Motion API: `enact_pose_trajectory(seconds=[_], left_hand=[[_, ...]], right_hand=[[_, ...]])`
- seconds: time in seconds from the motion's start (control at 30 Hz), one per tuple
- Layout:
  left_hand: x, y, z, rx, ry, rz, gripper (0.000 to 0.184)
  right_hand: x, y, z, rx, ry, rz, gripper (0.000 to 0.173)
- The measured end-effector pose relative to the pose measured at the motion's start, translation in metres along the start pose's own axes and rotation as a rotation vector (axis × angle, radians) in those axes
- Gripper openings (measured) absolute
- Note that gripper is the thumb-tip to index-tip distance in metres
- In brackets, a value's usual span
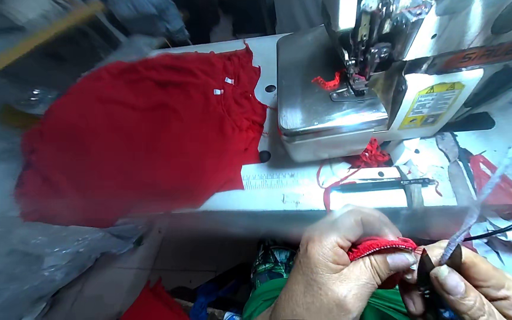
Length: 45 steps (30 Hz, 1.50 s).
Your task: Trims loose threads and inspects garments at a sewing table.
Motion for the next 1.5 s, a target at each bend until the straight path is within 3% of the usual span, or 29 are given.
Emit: enact_pose_trajectory(seconds=[0.2, 0.37, 0.53, 0.93, 1.33, 1.5], left_hand=[[-0.003, 0.000, -0.005, -0.006, -0.054, 0.021, 0.014], [-0.001, 0.000, -0.006, -0.006, -0.043, 0.015, 0.012], [0.002, -0.001, -0.001, -0.073, -0.261, 0.043, 0.015], [0.003, 0.000, -0.003, -0.133, -0.356, -0.007, 0.020], [-0.003, 0.004, -0.006, -0.073, -0.350, 0.018, 0.019], [-0.010, 0.003, -0.004, 0.010, -0.341, 0.069, 0.015]], right_hand=[[0.005, 0.004, 0.000, 0.047, 0.068, 0.008, 0.025], [0.004, -0.004, -0.007, -0.074, 0.119, 0.018, 0.023], [0.007, -0.008, -0.010, -0.154, 0.113, -0.010, 0.019], [0.010, -0.008, -0.016, -0.133, 0.317, 0.042, 0.024], [0.012, -0.010, -0.019, -0.225, 0.204, 0.004, 0.019], [0.007, -0.002, -0.015, -0.136, 0.097, 0.031, 0.017]])
Point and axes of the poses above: each hand's wrist, its own y-axis away from the middle knuckle, its own x-axis out of the back of the hand, z = x × y, the point moved 1 cm from there along -y, towards the middle knuckle, and after that the axes turned 13 degrees about -y, right-handed, at the moved point
